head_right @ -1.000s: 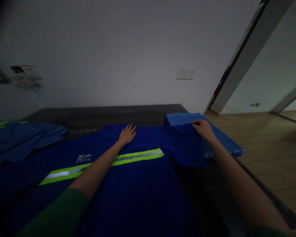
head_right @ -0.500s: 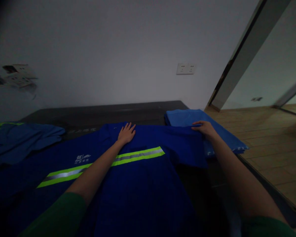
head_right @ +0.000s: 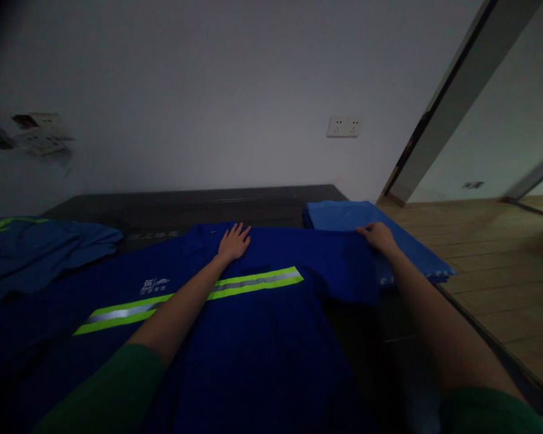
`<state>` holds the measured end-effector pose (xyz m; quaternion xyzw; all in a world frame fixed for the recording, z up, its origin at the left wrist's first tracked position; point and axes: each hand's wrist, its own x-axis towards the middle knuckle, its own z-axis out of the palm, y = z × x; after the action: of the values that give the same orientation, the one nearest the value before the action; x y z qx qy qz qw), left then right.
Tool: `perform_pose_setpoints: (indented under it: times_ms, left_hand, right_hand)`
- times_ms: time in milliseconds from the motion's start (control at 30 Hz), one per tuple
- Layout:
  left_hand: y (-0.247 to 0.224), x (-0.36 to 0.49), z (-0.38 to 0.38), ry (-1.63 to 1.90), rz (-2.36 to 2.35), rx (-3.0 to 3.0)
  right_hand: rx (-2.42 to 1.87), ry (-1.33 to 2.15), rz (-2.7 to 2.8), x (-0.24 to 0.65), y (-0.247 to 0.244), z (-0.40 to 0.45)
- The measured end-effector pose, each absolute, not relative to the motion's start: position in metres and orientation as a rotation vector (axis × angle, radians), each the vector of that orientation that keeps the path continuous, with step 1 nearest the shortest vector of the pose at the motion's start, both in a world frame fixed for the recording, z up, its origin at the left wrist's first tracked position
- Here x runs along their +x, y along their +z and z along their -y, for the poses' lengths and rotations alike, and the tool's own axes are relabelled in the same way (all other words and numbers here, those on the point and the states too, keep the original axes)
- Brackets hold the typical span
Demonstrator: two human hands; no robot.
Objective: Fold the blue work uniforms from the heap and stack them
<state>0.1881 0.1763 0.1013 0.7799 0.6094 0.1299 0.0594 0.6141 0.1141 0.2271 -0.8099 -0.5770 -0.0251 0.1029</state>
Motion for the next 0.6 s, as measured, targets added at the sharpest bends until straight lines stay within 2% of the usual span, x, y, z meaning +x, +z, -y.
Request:
perform_pose_setpoints:
  times_ms: [133,233,333,400,500,600]
  left_hand:
    - [0.102,0.187,-0.176,0.492,-1.823,2.334]
    - [0.111,0.187,-0.169,0.792,-1.767,2.363]
    - [0.128,0.186,-0.153,1.165,-1.587,2.441]
    - [0.141,0.179,-0.14,1.286,-1.497,2.433]
    - [0.158,0.137,-0.122,1.213,-1.454,2.44]
    - [0.162,0.044,-0.102,0.938,-1.657,2.448]
  right_hand:
    - [-2.569,-0.161,1.628,0.599,0.225,-0.103]
    - [-2.602,-0.374,1.612,0.585,0.229,-0.084]
    - [-2.353,-0.546,1.657,0.569,0.241,-0.059]
    - [-2.112,-0.646,1.751,0.557,0.247,-0.04]
    - [-1.796,-0.632,1.95,0.535,0.244,-0.017]
    - [-1.623,-0.463,2.102,0.515,0.232,-0.004]
